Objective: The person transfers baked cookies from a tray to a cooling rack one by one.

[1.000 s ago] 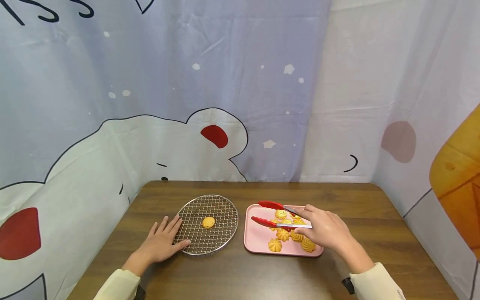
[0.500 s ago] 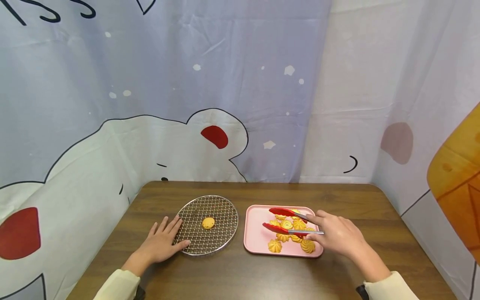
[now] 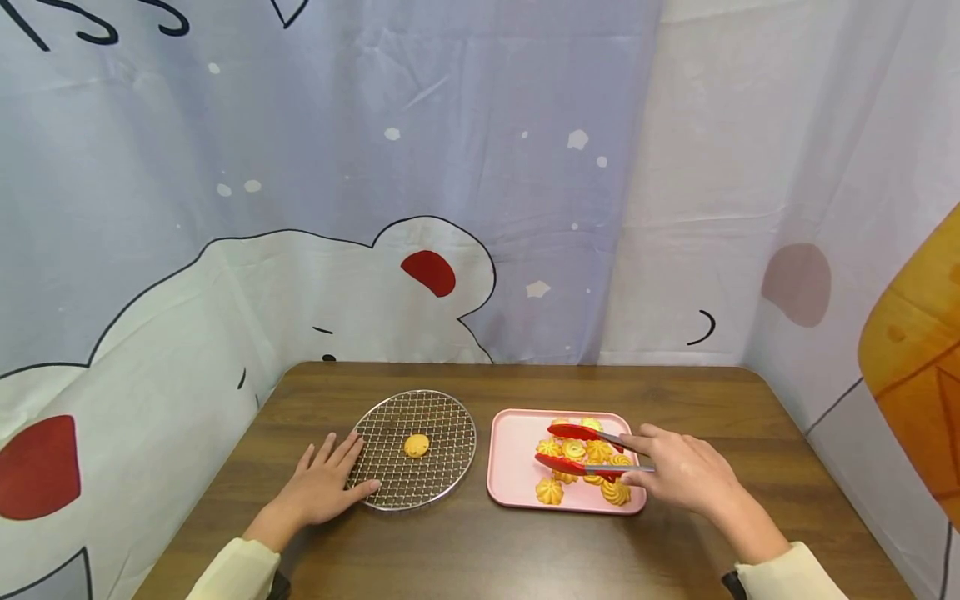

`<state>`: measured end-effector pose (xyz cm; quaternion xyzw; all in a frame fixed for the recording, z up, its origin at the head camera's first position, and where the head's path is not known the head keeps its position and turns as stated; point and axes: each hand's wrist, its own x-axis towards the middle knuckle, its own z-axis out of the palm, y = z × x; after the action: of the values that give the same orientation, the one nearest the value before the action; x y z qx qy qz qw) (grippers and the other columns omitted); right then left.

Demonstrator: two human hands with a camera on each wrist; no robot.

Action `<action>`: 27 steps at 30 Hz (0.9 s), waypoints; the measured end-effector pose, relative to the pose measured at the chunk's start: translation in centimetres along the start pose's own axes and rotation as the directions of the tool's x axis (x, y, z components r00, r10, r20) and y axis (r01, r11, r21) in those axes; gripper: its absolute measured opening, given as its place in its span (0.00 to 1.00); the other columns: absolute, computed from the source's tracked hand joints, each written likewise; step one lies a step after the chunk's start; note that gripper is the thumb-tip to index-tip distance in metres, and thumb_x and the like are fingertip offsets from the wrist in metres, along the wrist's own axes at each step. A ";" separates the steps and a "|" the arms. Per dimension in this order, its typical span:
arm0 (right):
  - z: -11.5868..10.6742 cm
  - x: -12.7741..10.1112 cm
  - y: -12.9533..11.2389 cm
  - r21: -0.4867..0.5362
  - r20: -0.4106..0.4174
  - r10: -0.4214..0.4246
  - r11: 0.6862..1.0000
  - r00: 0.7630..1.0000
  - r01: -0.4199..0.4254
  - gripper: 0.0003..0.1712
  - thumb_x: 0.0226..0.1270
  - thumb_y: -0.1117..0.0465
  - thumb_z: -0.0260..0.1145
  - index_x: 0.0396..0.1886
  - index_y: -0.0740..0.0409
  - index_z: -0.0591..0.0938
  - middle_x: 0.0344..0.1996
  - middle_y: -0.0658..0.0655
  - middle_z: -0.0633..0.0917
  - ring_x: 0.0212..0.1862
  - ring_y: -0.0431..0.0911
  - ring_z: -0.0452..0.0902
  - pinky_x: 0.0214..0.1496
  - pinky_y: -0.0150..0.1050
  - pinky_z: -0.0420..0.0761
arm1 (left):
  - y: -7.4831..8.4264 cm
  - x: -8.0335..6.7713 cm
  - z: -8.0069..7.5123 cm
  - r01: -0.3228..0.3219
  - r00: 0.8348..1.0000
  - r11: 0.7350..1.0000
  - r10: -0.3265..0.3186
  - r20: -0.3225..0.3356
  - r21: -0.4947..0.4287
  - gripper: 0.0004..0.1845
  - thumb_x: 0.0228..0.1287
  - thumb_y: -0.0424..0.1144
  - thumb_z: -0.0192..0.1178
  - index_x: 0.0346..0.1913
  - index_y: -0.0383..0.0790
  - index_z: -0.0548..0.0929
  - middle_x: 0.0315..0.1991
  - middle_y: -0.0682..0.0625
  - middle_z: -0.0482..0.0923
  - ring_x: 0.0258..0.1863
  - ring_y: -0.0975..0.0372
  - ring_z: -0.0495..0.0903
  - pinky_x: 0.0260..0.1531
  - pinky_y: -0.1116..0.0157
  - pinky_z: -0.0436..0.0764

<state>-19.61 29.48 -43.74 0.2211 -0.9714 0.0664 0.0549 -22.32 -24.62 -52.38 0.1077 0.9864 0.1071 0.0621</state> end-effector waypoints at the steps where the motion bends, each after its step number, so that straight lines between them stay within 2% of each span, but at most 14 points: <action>1: 0.1 0.0 0.0 0.001 0.002 0.000 1.000 1.000 0.000 0.32 0.55 0.43 0.78 0.59 0.46 0.86 0.38 0.42 0.79 0.23 0.32 0.65 0.23 0.34 0.68 | 0.0 0.0 0.0 0.000 1.000 1.000 0.000 0.000 -0.002 0.49 0.70 0.70 0.50 0.80 0.37 0.57 0.81 0.42 0.50 0.79 0.37 0.43 0.73 0.34 0.39; 13: 0.0 0.8 0.1 -0.001 0.006 -0.024 1.000 1.000 0.024 0.30 0.56 0.43 0.77 0.57 0.48 0.87 0.38 0.41 0.80 0.25 0.33 0.68 0.25 0.36 0.71 | 0.0 0.1 0.0 0.003 1.000 1.000 -0.003 -0.002 0.003 0.50 0.69 0.71 0.49 0.80 0.37 0.57 0.81 0.42 0.49 0.79 0.37 0.43 0.73 0.34 0.39; 27: -0.5 1.8 -0.6 0.021 0.062 -0.015 1.000 0.998 0.013 0.29 0.56 0.43 0.78 0.56 0.48 0.88 0.29 0.38 0.73 0.24 0.34 0.64 0.24 0.34 0.65 | 0.0 0.0 0.1 0.002 1.000 1.000 -0.002 -0.014 -0.006 0.49 0.70 0.70 0.51 0.80 0.37 0.58 0.81 0.42 0.50 0.79 0.37 0.44 0.73 0.34 0.40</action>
<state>-20.90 28.27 -42.93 0.2303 -0.9704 0.0691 0.0228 -22.26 -24.58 -52.47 0.1059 0.9866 0.1108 0.0554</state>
